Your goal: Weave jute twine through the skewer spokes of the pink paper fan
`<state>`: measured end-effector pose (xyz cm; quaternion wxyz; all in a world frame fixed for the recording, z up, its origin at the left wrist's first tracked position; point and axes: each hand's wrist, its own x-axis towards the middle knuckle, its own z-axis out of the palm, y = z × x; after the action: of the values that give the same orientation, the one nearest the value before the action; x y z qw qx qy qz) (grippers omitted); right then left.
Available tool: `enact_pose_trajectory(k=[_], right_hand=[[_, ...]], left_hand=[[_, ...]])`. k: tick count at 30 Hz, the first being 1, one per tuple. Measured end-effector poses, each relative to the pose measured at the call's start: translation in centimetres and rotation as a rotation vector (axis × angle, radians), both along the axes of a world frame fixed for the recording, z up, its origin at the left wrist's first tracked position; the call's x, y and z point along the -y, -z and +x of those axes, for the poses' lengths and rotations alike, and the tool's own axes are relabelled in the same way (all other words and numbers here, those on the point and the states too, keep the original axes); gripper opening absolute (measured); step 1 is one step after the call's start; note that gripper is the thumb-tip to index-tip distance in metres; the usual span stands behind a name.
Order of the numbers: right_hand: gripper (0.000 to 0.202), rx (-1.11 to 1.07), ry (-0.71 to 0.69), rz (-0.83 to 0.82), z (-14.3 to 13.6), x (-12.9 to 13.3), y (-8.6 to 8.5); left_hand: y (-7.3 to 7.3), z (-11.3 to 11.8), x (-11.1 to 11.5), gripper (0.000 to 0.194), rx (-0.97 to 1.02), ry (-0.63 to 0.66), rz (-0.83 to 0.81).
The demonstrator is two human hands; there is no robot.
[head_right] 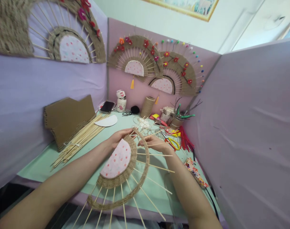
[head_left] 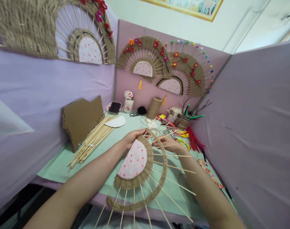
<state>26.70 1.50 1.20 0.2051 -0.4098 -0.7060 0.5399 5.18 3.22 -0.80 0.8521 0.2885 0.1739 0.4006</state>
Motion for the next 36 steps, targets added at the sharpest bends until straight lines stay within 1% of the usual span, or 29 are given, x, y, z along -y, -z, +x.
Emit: enact_pose_trajectory(k=[3,5,6,7,8,9,10,12,13,14,15,16,18,19,20,21,23,25,27,29,30,32,33,34,36], right_hand=[[0.019,0.015,-0.031,0.003,-0.9,0.3,-0.2],[0.018,0.060,-0.052,0.025,-1.1,0.0,-0.2],[0.018,0.085,-0.037,0.060,-0.9,-0.4,-0.3],[0.019,0.104,0.020,0.117,-0.5,-0.9,-0.5],[0.020,0.113,0.118,0.193,0.1,-1.5,-0.9],[0.020,0.101,0.254,0.285,1.0,-2.3,-1.4],[0.021,0.075,0.421,0.380,1.9,-3.1,-2.1],[0.024,-0.022,0.717,0.549,3.5,-4.4,-4.0],[0.024,-0.057,0.817,0.621,4.0,-4.9,-5.2],[0.024,-0.076,0.871,0.693,4.2,-5.1,-6.4],[0.023,-0.065,0.847,0.749,3.9,-5.1,-7.6],[0.022,-0.022,0.753,0.789,3.2,-4.9,-8.6],[0.021,0.130,0.439,0.801,0.9,-4.1,-10.1],[0.019,0.235,0.266,0.797,-0.6,-3.7,-10.5],[0.018,0.331,0.137,0.810,-2.1,-3.3,-10.7],[0.017,0.418,0.046,0.835,-3.5,-3.1,-10.6],[0.016,0.578,-0.056,0.899,-5.9,-3.0,-10.3],[0.016,0.700,-0.106,0.932,-7.2,-3.3,-9.7],[0.011,0.775,-0.147,0.934,-7.8,-3.8,-9.0],[0.005,0.790,-0.173,0.940,-8.0,-4.1,-8.5],[0.007,0.770,-0.170,0.947,-8.0,-4.2,-8.3],[0.011,0.658,-0.121,0.949,-7.9,-3.9,-8.5],[0.011,0.568,-0.075,0.937,-7.7,-3.5,-9.0],[0.011,0.462,-0.016,0.920,-7.3,-2.9,-9.6],[0.012,0.226,0.121,0.878,-5.9,-0.9,-11.7]], left_hand=[[-0.2,0.0,0.3,0.017,0.035,0.026,-0.038],[-0.2,0.0,0.4,0.016,0.049,0.032,-0.051],[-0.2,-0.1,0.4,0.016,0.050,0.035,-0.050],[-0.2,-0.1,0.4,0.015,0.044,0.037,-0.048],[-0.2,-0.2,0.3,0.015,0.035,0.036,-0.044],[-0.2,-0.2,0.3,0.015,0.025,0.032,-0.041],[-0.1,-0.2,0.2,0.015,0.016,0.027,-0.038],[0.0,-0.2,0.0,0.015,0.001,0.022,-0.038],[0.0,-0.1,-0.1,0.015,-0.007,0.024,-0.039],[0.1,0.0,-0.1,0.015,-0.015,0.026,-0.039],[0.1,0.0,-0.1,0.016,-0.022,0.024,-0.039],[0.2,0.1,-0.1,0.016,-0.025,0.021,-0.040],[0.2,0.2,0.0,0.017,-0.021,0.018,-0.038],[0.2,0.2,0.0,0.017,-0.016,0.018,-0.036],[0.2,0.2,0.1,0.018,-0.012,0.017,-0.035],[0.2,0.2,0.2,0.017,-0.010,0.013,-0.035],[0.2,0.2,0.2,0.017,-0.004,-0.009,-0.043],[0.2,0.2,0.1,0.017,0.000,-0.023,-0.058],[0.2,0.2,0.0,0.016,-0.001,-0.017,-0.074],[0.2,0.2,0.0,0.016,-0.004,-0.009,-0.077],[0.2,0.2,0.0,0.016,-0.004,-0.011,-0.075],[0.2,0.2,0.1,0.016,-0.009,-0.021,-0.067],[0.2,0.2,0.1,0.016,-0.014,-0.027,-0.063],[0.2,0.2,0.1,0.016,-0.020,-0.026,-0.058],[0.3,0.1,0.1,0.015,-0.034,-0.008,-0.039]])
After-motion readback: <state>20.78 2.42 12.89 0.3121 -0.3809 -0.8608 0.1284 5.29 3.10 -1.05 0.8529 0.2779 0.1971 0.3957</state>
